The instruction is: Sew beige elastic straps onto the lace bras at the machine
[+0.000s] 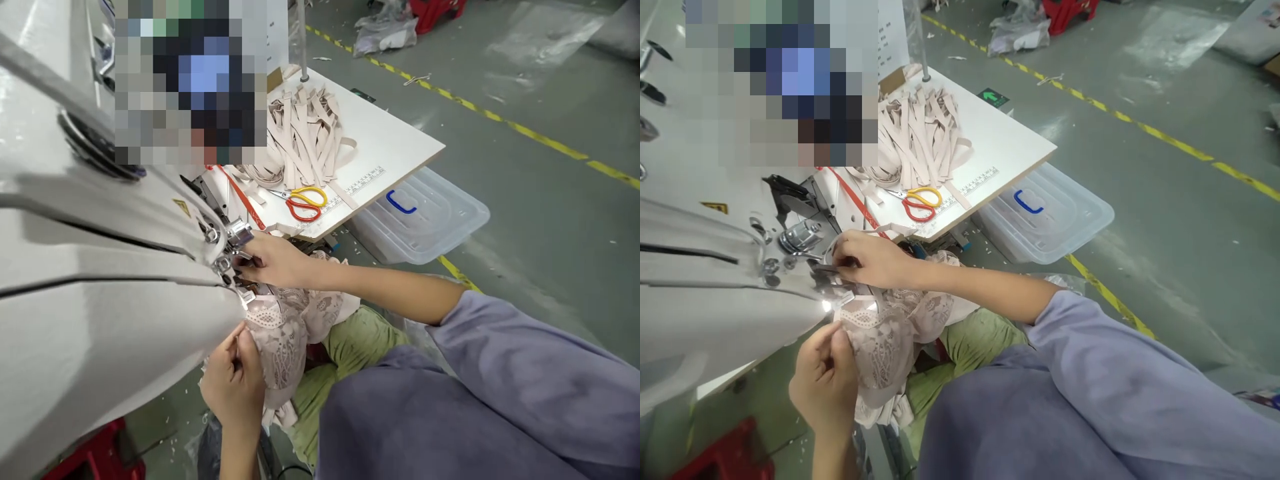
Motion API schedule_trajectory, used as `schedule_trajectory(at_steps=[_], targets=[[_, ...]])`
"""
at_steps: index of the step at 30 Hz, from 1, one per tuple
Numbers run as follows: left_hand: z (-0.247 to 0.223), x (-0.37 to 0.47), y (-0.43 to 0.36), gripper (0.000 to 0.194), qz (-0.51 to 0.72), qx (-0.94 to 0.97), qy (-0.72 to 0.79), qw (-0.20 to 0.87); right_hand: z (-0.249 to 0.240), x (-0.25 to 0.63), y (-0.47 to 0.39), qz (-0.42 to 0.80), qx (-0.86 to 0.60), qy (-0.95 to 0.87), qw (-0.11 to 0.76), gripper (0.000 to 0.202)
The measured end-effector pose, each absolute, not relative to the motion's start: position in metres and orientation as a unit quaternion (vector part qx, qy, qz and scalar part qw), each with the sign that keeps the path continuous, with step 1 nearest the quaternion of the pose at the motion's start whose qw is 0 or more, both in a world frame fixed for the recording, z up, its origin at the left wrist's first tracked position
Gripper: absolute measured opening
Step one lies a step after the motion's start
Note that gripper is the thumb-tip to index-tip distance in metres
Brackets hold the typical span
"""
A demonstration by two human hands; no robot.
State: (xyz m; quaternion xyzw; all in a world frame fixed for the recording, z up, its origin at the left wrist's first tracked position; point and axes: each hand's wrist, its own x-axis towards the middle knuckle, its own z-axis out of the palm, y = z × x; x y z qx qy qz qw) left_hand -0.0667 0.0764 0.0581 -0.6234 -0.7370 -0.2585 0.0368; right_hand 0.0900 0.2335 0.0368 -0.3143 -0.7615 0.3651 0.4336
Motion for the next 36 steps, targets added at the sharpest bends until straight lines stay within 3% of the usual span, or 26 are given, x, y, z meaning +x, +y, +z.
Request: schedule_trajectory(at_steps=[8, 26, 29, 36], targets=[[0.054, -0.064, 0.08, 0.014, -0.277, -0.581, -0.765, 0.008, 0.031, 0.09, 0.236, 0.353, -0.306, -0.762, 0.449, 0.001], [0.057, -0.057, 0.084, 0.022, -0.276, -0.595, -0.755, -0.019, 0.035, 0.101, 0.235, 0.392, -0.286, -0.748, 0.453, 0.006], [0.059, -0.064, 0.085, 0.033, -0.274, -0.57, -0.766, -0.119, 0.034, 0.101, 0.234, 0.394, -0.287, -0.746, 0.455, 0.007], [0.068, -0.068, 0.086, 0.043, -0.296, -0.455, -0.7, -0.465, 0.035, 0.094, 0.229, 0.416, -0.308, -0.727, 0.451, 0.006]])
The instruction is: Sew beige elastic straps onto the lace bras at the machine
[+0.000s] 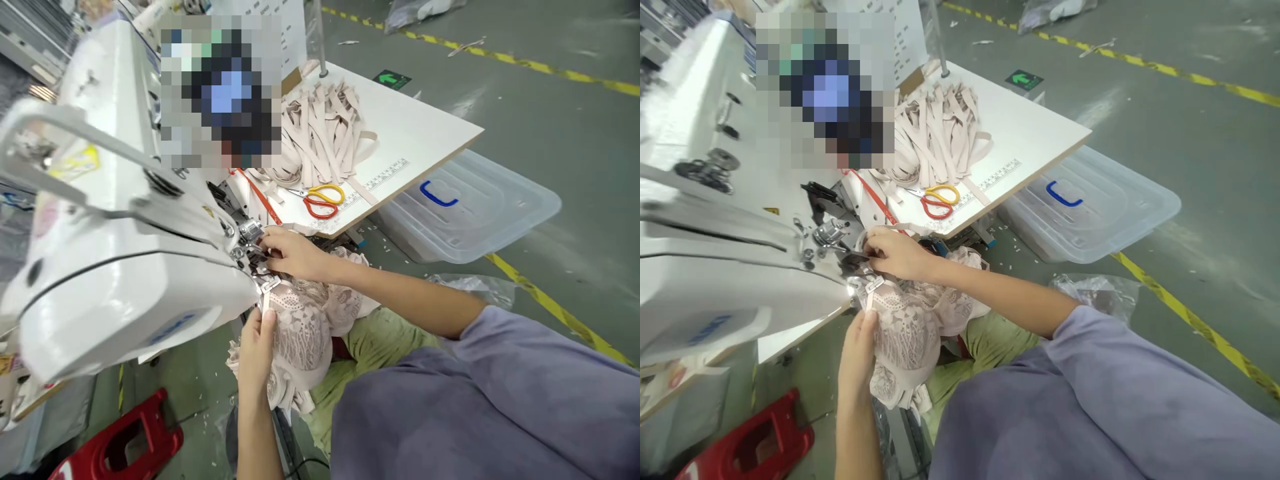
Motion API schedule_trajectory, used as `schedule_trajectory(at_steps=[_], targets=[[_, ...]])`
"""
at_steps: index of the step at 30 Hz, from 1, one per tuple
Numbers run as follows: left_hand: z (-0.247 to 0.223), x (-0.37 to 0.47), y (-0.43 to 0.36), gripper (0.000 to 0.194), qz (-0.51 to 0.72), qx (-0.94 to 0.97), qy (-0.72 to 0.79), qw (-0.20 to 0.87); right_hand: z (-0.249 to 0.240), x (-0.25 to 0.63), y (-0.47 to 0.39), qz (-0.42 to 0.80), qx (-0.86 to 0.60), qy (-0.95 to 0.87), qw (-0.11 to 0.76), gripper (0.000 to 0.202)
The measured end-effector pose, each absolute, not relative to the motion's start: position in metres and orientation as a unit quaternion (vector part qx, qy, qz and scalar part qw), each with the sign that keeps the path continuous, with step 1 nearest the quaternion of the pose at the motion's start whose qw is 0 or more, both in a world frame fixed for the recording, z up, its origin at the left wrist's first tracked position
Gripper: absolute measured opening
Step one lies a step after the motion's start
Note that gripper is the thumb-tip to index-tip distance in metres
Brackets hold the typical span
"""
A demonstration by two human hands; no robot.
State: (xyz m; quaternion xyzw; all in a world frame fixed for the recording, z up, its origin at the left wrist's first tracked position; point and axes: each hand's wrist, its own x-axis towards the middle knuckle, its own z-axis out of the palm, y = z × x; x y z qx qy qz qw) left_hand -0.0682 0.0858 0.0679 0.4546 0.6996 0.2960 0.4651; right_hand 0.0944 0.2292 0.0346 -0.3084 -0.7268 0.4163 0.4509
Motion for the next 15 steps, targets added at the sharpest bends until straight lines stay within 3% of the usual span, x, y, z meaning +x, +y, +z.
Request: schedule_trajectory(at_steps=[4, 9, 12, 15], targets=[[0.047, -0.046, 0.062, 0.062, 0.311, 0.34, 0.577, 0.675, 0.049, 0.115, 0.217, 0.505, -0.293, -0.693, 0.423, 0.01], [-0.008, -0.014, 0.039, 0.081, 0.241, 0.411, 0.498, 0.725, 0.05, 0.15, 0.188, 0.693, -0.272, -0.582, 0.326, 0.01], [-0.03, -0.02, 0.038, 0.07, 0.2, 0.454, 0.507, 0.705, 0.013, 0.159, 0.175, 0.788, -0.35, -0.364, 0.353, 0.01], [-0.035, -0.052, 0.032, 0.05, 0.179, 0.479, 0.577, 0.636, -0.036, 0.176, 0.175, 0.73, -0.447, -0.278, 0.436, 0.011]])
